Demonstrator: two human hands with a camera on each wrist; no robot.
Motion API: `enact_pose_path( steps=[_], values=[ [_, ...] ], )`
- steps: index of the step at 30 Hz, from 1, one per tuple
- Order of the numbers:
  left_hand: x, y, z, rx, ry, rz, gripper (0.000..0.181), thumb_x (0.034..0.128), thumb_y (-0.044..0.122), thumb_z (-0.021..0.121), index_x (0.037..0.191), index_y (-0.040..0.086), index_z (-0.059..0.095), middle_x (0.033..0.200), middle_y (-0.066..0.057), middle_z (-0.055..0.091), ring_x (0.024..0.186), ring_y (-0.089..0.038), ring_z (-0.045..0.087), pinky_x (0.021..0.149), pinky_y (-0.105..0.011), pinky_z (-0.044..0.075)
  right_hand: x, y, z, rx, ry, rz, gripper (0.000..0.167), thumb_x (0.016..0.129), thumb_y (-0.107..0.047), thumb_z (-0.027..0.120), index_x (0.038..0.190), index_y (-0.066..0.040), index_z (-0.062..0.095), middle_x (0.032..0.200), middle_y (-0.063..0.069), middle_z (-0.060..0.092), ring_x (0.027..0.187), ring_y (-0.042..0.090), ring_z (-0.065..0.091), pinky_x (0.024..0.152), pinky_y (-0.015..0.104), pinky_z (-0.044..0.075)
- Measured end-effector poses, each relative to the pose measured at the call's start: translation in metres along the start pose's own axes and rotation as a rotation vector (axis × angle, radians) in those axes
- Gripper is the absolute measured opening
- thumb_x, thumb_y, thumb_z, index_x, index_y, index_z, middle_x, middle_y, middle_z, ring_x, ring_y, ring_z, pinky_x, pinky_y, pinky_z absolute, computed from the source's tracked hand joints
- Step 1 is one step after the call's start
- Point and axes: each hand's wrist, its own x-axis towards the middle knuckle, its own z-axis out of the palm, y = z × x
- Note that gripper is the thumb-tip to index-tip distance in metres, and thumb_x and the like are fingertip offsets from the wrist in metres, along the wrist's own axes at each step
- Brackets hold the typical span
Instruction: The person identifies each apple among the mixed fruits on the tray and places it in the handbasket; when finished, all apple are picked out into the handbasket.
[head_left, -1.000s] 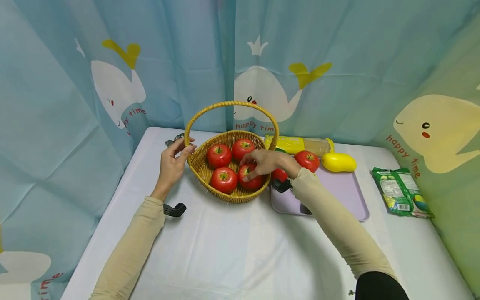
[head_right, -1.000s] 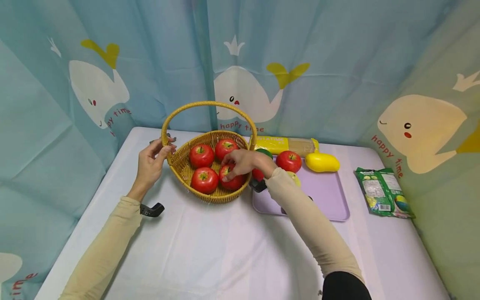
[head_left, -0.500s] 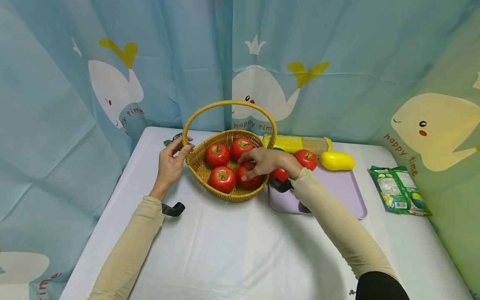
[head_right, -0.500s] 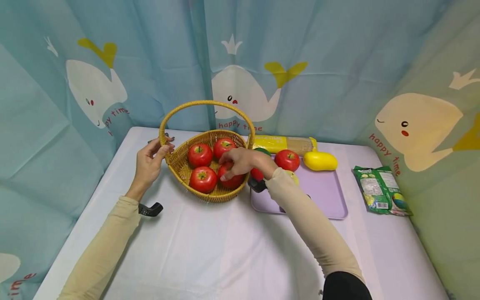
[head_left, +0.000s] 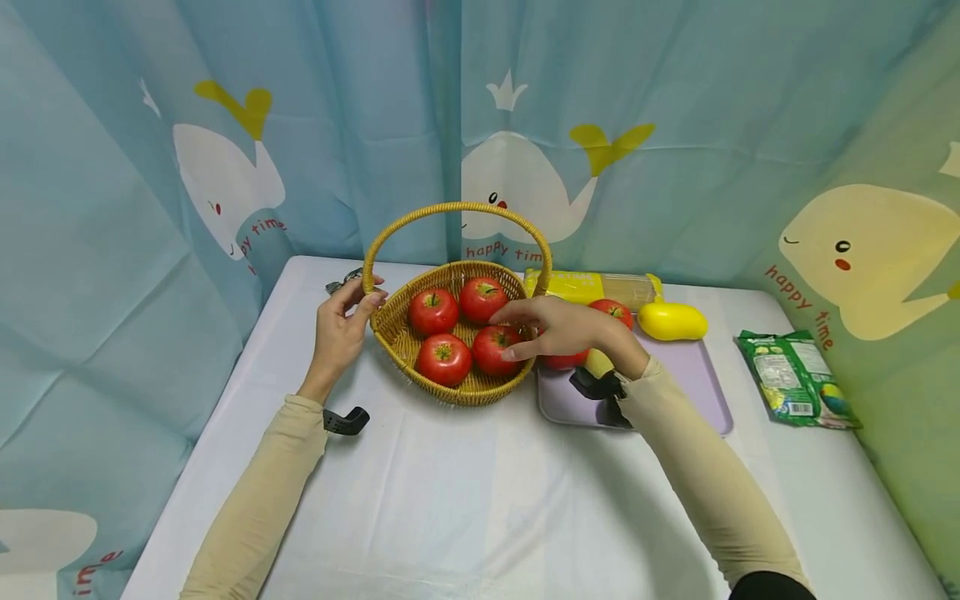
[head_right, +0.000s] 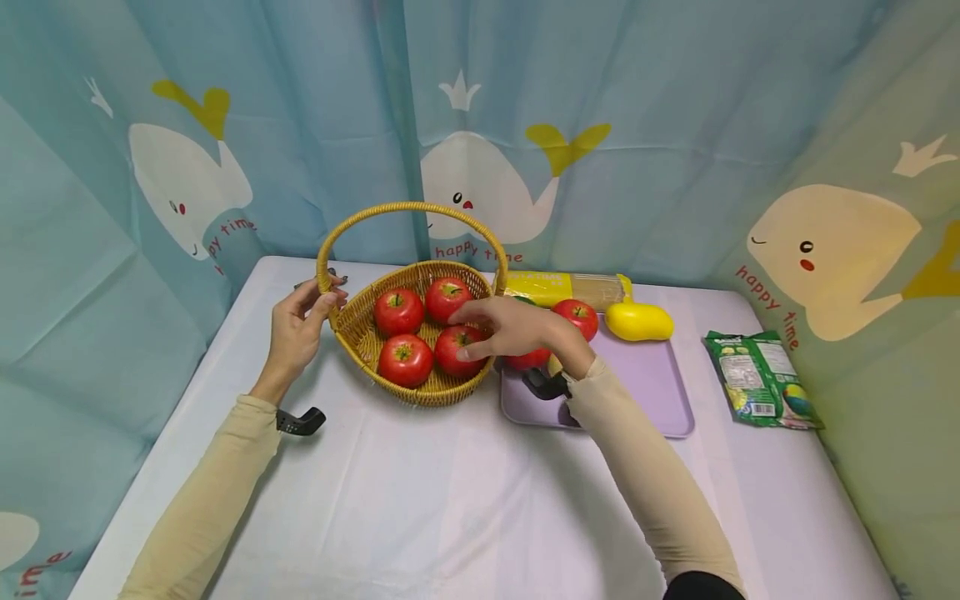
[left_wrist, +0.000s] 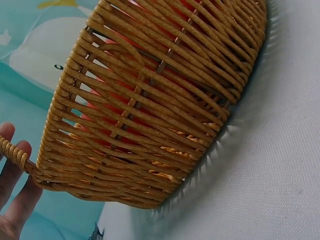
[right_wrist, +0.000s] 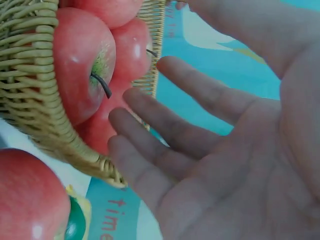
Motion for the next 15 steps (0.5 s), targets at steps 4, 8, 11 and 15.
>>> enact_pose_path(
  steps=[4, 8, 11, 15],
  values=[
    [0.000, 0.007, 0.002, 0.009, 0.005, -0.020, 0.026, 0.1053, -0.002, 0.061, 0.127, -0.016, 0.065, 0.114, -0.037, 0.070, 0.100, -0.010, 0.071, 0.089, -0.026, 0.064, -0.015, 0.010, 0.002, 0.140, 0.089, -0.032, 0.052, 0.099, -0.023, 0.078, 0.144, -0.003, 0.062, 0.143, 0.018, 0.067, 0.133, 0.036, 0.063, 0.114, 0.060, 0.050],
    [0.001, -0.001, 0.000, 0.012, 0.008, -0.018, 0.027, 0.1047, -0.002, 0.062, 0.128, -0.015, 0.065, 0.114, -0.035, 0.071, 0.101, -0.011, 0.071, 0.089, -0.024, 0.063, -0.028, 0.018, 0.005, 0.226, 0.204, -0.031, 0.045, 0.097, -0.020, 0.081, 0.138, -0.007, 0.068, 0.137, 0.015, 0.070, 0.128, 0.035, 0.067, 0.110, 0.057, 0.054],
    [0.001, -0.004, 0.000, 0.004, 0.008, -0.008, 0.026, 0.1044, -0.002, 0.063, 0.128, -0.013, 0.067, 0.114, -0.034, 0.072, 0.100, -0.008, 0.070, 0.087, -0.021, 0.062, -0.038, 0.022, 0.005, 0.247, 0.286, -0.008, 0.043, 0.095, -0.021, 0.082, 0.135, -0.008, 0.070, 0.134, 0.015, 0.072, 0.124, 0.037, 0.068, 0.105, 0.048, 0.059],
    [0.000, -0.004, 0.000, 0.000, 0.003, 0.001, 0.026, 0.1050, 0.000, 0.063, 0.127, -0.012, 0.067, 0.113, -0.034, 0.072, 0.100, -0.006, 0.070, 0.086, -0.020, 0.062, -0.047, 0.032, 0.006, 0.223, 0.379, 0.003, 0.044, 0.093, -0.018, 0.085, 0.132, -0.004, 0.071, 0.131, 0.015, 0.073, 0.120, 0.042, 0.068, 0.098, 0.039, 0.062]
  ],
)
